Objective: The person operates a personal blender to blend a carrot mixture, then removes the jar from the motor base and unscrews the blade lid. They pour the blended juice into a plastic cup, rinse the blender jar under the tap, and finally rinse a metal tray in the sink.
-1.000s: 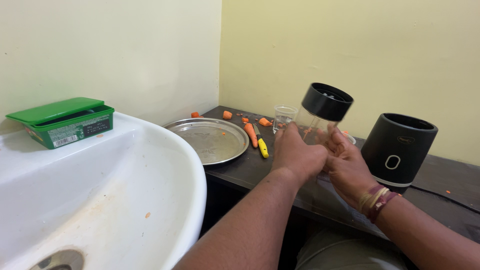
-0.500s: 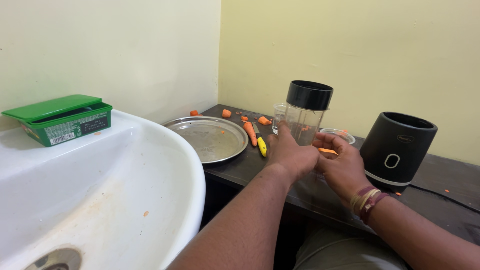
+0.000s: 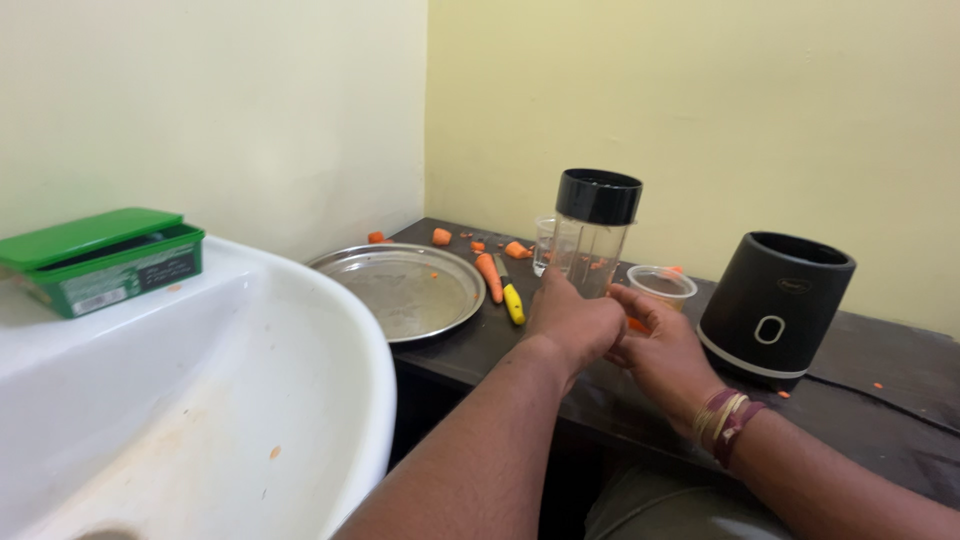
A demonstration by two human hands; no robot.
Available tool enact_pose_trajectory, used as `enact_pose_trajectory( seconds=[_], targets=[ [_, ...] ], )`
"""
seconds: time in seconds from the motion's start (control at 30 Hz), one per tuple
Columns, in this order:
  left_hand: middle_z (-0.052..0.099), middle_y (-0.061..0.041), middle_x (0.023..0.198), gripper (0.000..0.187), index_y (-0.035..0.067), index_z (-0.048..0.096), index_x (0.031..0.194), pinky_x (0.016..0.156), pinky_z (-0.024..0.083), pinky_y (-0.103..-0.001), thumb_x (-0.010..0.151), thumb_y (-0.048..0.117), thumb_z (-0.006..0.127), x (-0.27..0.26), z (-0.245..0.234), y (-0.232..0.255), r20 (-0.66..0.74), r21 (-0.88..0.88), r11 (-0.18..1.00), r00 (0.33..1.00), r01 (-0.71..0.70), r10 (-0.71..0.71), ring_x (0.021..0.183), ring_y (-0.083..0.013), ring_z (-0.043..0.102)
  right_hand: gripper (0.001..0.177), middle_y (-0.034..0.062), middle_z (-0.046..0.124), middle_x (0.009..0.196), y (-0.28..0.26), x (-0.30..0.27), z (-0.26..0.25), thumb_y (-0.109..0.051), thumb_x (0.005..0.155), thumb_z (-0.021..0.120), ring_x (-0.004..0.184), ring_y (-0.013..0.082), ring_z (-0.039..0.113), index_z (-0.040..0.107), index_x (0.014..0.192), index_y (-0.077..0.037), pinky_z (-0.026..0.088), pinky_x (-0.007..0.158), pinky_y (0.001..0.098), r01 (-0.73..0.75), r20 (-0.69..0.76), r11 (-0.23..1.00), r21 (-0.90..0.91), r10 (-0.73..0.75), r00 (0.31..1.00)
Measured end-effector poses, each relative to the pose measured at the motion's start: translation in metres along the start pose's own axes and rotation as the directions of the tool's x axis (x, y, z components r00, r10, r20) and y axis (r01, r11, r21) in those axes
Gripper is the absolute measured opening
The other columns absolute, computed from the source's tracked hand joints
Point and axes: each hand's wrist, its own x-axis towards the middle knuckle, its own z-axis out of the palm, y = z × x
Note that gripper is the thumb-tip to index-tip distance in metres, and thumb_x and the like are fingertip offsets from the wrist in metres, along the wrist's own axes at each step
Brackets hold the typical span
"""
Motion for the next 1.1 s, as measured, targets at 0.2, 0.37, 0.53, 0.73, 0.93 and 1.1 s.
enact_pose_trajectory(
  seconds=[0.2,0.37,0.53,0.73,0.93,1.1],
  targets=[
    [0.041,-0.014,0.158,0.099,0.009,0.023,0.159,0.118,0.042,-0.038,0.068,0.005,0.063,0.017,0.002,0.006,0.012,0.006,0.999,0.999,0.047,-0.047,0.145,-0.0278,0.045,0.073,0.0148,0.066,0.135,0.000,0.008,0.001,0.005,0.088,0.057,0.115,0.0199,0.067,0.039,0.157,-0.009,0.056,0.097,0.0318,-0.047,0.094,0.992,0.118,0.036,0.995],
    [0.038,-0.014,0.161,0.098,0.013,0.018,0.162,0.120,0.039,-0.039,0.075,0.008,0.062,0.031,0.003,0.005,0.023,0.000,0.998,0.997,0.068,-0.068,0.148,-0.0275,0.042,0.074,0.0091,0.066,0.135,0.001,0.011,0.004,0.003,0.091,0.056,0.122,0.0179,0.066,0.031,0.159,-0.013,0.054,0.102,0.0314,-0.123,0.098,0.986,0.109,0.112,0.989],
    [0.031,-0.012,0.165,0.095,0.013,0.014,0.163,0.122,0.036,-0.040,0.083,0.017,0.066,0.039,0.008,0.007,0.027,0.006,0.997,0.996,0.082,-0.083,0.150,-0.0271,0.037,0.068,0.0076,0.067,0.136,0.000,0.014,0.007,0.005,0.089,0.056,0.128,0.0159,0.063,0.041,0.152,-0.012,0.052,0.106,0.0321,-0.094,0.136,0.984,0.148,0.074,0.988],
    [0.045,-0.015,0.157,0.098,0.011,0.019,0.161,0.115,0.047,-0.041,0.074,0.003,0.063,0.051,0.012,0.013,0.068,0.024,0.993,0.991,0.117,-0.119,0.141,-0.0292,0.051,0.054,0.0070,0.066,0.142,0.005,0.016,0.008,0.002,0.087,0.061,0.134,0.0160,0.061,0.053,0.140,-0.005,0.047,0.110,0.0327,-0.092,0.127,0.995,0.042,0.086,0.988],
    [0.049,-0.016,0.151,0.097,0.016,0.017,0.162,0.099,0.060,-0.047,0.074,0.000,0.056,0.061,0.017,0.017,0.103,-0.049,0.984,0.980,0.174,-0.168,0.129,-0.0309,0.062,0.057,0.0062,0.061,0.149,0.011,0.018,0.007,-0.005,0.087,0.065,0.140,0.0143,0.056,0.051,0.142,-0.009,0.046,0.112,0.0318,-0.102,0.098,0.995,-0.021,0.103,0.990],
    [0.053,-0.018,0.146,0.096,0.015,0.017,0.162,0.096,0.059,-0.046,0.075,0.000,0.056,0.071,0.020,0.017,0.117,-0.046,0.982,0.978,0.181,-0.175,0.124,-0.0315,0.066,0.059,0.0068,0.059,0.150,0.015,0.020,0.007,-0.007,0.086,0.065,0.141,0.0147,0.054,0.049,0.143,-0.008,0.045,0.113,0.0321,-0.066,0.079,0.996,-0.056,0.070,0.994]
  ],
)
